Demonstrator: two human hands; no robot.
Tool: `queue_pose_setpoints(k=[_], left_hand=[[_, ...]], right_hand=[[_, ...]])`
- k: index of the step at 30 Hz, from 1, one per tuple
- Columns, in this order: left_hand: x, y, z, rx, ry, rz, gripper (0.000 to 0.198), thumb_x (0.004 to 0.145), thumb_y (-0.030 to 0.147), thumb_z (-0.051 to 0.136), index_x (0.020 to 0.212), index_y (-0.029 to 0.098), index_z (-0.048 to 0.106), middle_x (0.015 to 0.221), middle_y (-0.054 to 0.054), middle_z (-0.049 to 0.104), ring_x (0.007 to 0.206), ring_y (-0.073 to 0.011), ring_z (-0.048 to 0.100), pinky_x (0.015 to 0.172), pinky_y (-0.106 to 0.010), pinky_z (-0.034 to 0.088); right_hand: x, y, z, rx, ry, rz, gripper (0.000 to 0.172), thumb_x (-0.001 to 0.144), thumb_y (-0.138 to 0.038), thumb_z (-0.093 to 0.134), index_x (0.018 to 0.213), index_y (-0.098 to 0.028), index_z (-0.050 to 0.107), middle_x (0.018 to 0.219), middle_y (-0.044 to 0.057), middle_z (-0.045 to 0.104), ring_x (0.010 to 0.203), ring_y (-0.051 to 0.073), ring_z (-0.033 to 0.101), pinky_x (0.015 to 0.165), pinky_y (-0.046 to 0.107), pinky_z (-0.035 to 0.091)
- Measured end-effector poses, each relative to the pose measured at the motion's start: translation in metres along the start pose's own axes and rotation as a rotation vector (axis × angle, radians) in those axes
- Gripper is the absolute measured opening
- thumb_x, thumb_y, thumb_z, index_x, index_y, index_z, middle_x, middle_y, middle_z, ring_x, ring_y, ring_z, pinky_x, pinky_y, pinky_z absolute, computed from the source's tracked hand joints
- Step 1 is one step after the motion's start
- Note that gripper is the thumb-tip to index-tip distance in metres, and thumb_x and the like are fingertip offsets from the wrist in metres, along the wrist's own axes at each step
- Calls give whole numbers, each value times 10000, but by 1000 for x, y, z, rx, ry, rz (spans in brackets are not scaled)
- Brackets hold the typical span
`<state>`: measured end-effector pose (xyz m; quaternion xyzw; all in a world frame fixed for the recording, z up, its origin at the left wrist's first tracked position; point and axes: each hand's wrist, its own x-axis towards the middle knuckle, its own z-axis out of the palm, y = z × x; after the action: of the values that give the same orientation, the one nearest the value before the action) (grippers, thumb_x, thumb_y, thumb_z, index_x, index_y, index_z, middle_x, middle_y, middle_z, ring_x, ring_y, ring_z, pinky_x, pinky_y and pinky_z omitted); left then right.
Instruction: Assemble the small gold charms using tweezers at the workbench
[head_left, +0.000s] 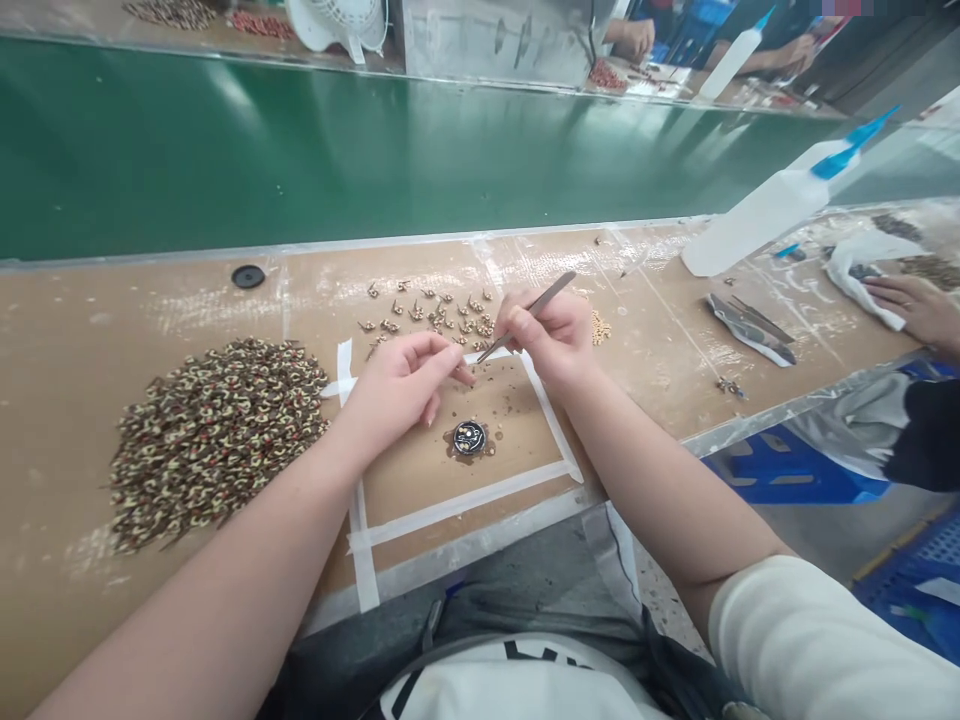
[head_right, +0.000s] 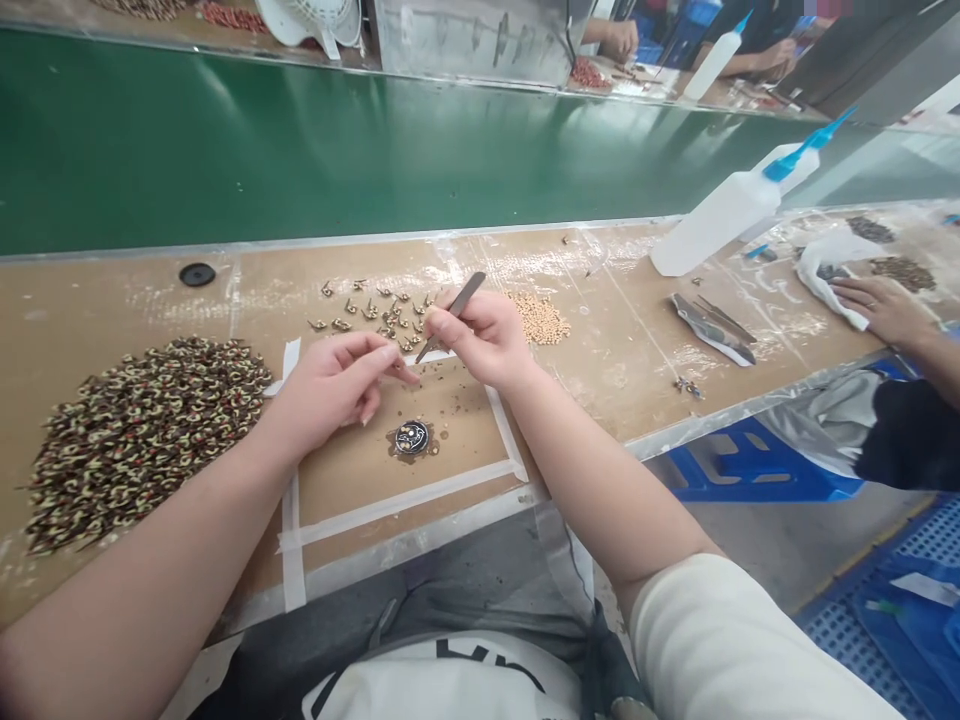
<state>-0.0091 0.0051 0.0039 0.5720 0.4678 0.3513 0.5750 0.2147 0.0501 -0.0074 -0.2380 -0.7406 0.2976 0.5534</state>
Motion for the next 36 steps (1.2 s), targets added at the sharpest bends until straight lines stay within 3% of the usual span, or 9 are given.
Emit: queue_pose_setpoints(k=[3,8,17,25,36], left_hand=[[-1,0,1,-24,-62,-27,364,1040,542,687,941,192,716,1085,-116,858,392,-46,522,389,-202,356],[1,-2,1,-69,-108,-43,371,1025,571,707,957,206,706,1067,-117,861,382,-51,494,384,-213,345],[6,0,3,-304,-13,-84,305,927,462,794,848,198,663,883,-84,851,344,-37,417,346,-187,242],[8,2,1,-362,36,-100,318,901,474,782,847,198,633,882,-78,851,316,-30,410,331,-201,177],[8,2,1,-316,37,-104,350,905,529,754,863,213,610,902,-74,854,319,-35,399,329,-230,170]], right_hand=[[0,0,3,82,97,63,428,1086,-492,679,772,-207,735,642,-12,640,522,94,561,510,263,435],[2,0,10,144,133,178,508,1025,-632,711,751,-204,717,614,-25,619,484,81,533,467,246,427],[3,-6,14,120,196,205,496,1015,-634,733,804,-185,743,652,-15,660,514,84,610,489,238,501],[2,-11,18,-3,181,-30,356,1072,-462,714,829,-205,757,688,-5,717,590,106,657,581,271,543],[2,-9,19,-71,161,-10,406,1081,-510,691,825,-201,748,677,-5,702,607,116,658,616,283,543]])
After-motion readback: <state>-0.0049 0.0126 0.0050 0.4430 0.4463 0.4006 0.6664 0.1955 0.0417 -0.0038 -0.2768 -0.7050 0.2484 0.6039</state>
